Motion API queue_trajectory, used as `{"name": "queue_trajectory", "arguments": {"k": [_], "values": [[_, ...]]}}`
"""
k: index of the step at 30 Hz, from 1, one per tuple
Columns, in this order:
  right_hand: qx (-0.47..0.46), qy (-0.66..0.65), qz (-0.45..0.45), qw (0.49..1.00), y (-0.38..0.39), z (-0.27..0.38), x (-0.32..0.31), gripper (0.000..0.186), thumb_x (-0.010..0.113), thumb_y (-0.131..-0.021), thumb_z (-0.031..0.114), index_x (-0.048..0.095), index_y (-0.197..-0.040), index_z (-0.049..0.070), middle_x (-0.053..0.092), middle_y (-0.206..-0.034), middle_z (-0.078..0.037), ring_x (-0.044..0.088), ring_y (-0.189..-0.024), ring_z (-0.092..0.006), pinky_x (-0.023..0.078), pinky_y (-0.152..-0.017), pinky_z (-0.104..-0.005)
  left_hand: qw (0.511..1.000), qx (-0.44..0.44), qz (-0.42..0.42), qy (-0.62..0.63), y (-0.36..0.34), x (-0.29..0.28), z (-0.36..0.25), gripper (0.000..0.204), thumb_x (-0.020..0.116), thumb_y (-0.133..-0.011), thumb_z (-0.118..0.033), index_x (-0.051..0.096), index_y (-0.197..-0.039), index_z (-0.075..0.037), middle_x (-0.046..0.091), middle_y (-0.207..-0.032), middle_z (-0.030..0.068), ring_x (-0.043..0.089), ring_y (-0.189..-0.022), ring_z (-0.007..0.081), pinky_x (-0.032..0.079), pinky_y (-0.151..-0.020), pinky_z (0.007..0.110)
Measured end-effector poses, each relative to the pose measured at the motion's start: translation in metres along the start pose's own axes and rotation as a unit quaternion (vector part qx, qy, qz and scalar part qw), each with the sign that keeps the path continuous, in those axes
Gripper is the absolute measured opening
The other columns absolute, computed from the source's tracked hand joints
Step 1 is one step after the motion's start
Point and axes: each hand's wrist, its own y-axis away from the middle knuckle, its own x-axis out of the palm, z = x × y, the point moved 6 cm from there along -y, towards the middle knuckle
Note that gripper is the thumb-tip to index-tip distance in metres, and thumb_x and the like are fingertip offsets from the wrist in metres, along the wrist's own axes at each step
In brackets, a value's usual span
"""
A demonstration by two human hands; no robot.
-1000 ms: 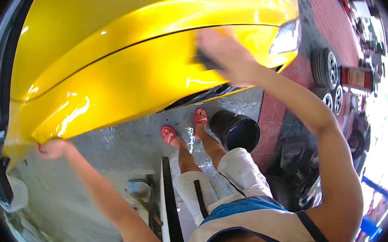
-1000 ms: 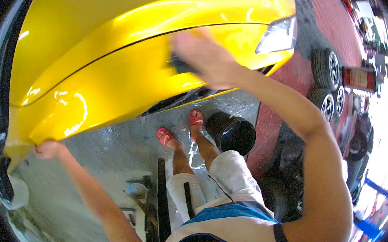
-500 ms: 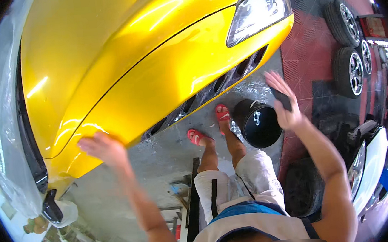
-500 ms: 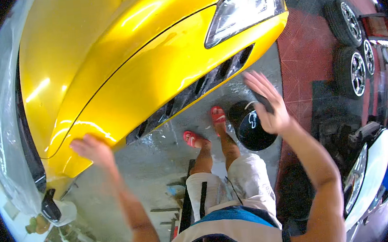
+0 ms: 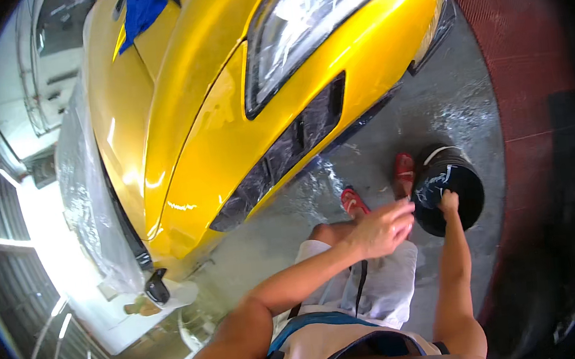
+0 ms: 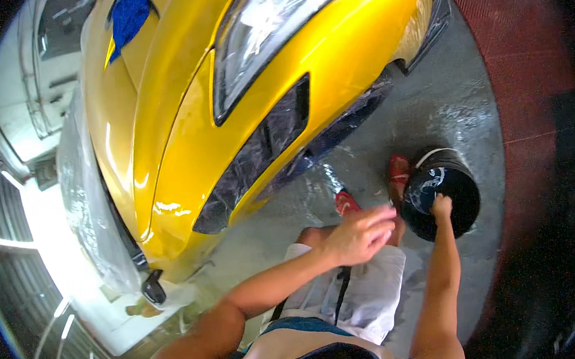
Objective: Sanding the front bumper and body panels of a yellow car using a wet-sanding block technique.
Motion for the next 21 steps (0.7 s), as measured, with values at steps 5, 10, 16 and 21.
{"name": "queue_trajectory", "arguments": {"k": [5, 10, 16, 21], "values": [[-0.147, 0.388, -0.039, 0.909, -0.123, -0.077, 0.097, 0.034, 0.058, -0.089, 0.026, 0.070, -0.104, -0.001, 0.070, -0.109, -0.024, 0.065, -0.104, -0.0420, 0.052, -0.092, -0.0489, 0.993, -0.071, 0.096, -0.002, 0.023, 0.047, 0.070, 0.018, 0.064, -0.093, -0.011, 0.068, -0.107, 0.000, 0.068, -0.113, 0.0137, 0.068, -0.100, 0.0323, 0.055, -0.088, 0.041], [0.095, -0.384, 0.061, 0.917, -0.080, -0.216, 0.129, 0.031, 0.062, -0.081, 0.028, 0.072, -0.103, 0.009, 0.071, -0.106, -0.016, 0.066, -0.099, -0.0338, 0.052, -0.090, -0.0507, 0.986, -0.147, 0.077, -0.010, 0.023, 0.020, 0.117, 0.017, 0.060, -0.095, -0.009, 0.067, -0.105, 0.003, 0.070, -0.108, 0.0158, 0.068, -0.098, 0.0350, 0.055, -0.084, 0.040], [0.047, -0.716, 0.476, 0.508, 0.040, -0.013, 0.074, 0.012, 0.063, -0.077, 0.020, 0.069, -0.085, 0.013, 0.073, -0.085, -0.004, 0.070, -0.080, -0.0250, 0.060, -0.069, -0.0406, 0.983, -0.154, 0.003, 0.099, 0.025, -0.005, 0.106, 0.015, 0.062, -0.093, -0.005, 0.067, -0.105, 0.002, 0.070, -0.113, 0.0153, 0.068, -0.106, 0.0321, 0.054, -0.093, 0.041], [-0.011, -0.637, 0.364, 0.679, 0.266, 0.182, 0.024, 0.036, 0.056, -0.089, 0.019, 0.067, -0.118, 0.000, 0.072, -0.109, -0.014, 0.069, -0.103, -0.0330, 0.057, -0.092, -0.0552, 0.985, 0.084, -0.118, -0.089, 0.054, -0.115, 0.029, 0.018, 0.065, -0.087, -0.003, 0.067, -0.105, 0.000, 0.066, -0.121, 0.0131, 0.063, -0.116, 0.0323, 0.049, -0.105, 0.048]]}}
